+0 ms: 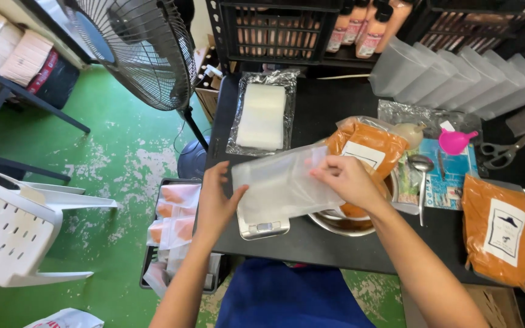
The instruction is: The person scoops orange powder from a large bag into small plastic bags using a spoon. They place the filled bags on a digital scale to check the weight, then set them aside in a tray. The process is repeated for multiple bags.
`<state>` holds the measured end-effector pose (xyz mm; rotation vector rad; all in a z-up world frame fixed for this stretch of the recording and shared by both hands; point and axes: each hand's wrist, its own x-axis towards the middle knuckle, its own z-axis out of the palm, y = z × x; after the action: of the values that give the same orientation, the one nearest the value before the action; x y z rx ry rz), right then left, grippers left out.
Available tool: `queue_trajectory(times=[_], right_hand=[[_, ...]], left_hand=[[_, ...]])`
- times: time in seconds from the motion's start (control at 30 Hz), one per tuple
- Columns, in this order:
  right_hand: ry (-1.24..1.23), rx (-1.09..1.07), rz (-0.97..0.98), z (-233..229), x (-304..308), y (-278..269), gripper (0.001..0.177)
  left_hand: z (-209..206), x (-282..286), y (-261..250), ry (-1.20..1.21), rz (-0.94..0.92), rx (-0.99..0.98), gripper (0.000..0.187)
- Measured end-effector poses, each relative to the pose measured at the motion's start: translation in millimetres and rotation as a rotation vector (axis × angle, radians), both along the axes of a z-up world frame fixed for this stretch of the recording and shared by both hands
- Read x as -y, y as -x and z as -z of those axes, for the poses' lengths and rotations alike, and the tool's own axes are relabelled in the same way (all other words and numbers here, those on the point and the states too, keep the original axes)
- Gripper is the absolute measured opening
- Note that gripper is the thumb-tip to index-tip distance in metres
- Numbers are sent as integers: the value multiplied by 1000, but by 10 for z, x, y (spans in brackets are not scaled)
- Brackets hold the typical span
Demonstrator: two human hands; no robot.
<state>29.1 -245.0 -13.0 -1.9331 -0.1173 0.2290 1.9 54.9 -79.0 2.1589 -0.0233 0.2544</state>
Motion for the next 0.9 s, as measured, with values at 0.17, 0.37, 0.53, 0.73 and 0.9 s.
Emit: queue_trajectory(times=[0.17, 0.37, 0.53, 0.73, 0.9], right_hand=[[-174, -28, 82, 188, -71, -7, 9], [-308, -82, 43, 671, 95, -41, 9], [-377, -168, 37, 801, 156, 84, 7], [-269, -225, 15, 920, -468, 521, 15], [-271, -141, -350, 1094, -1037, 727, 17]], left_hand=[[180, 21, 97, 290, -146, -65, 42], [414, -121, -62, 674, -123, -216, 11], [655, -445, -63, 833, -38, -329, 6], [89, -153, 428, -166, 137, 125, 89], [419, 7, 635, -788, 432, 170, 110]])
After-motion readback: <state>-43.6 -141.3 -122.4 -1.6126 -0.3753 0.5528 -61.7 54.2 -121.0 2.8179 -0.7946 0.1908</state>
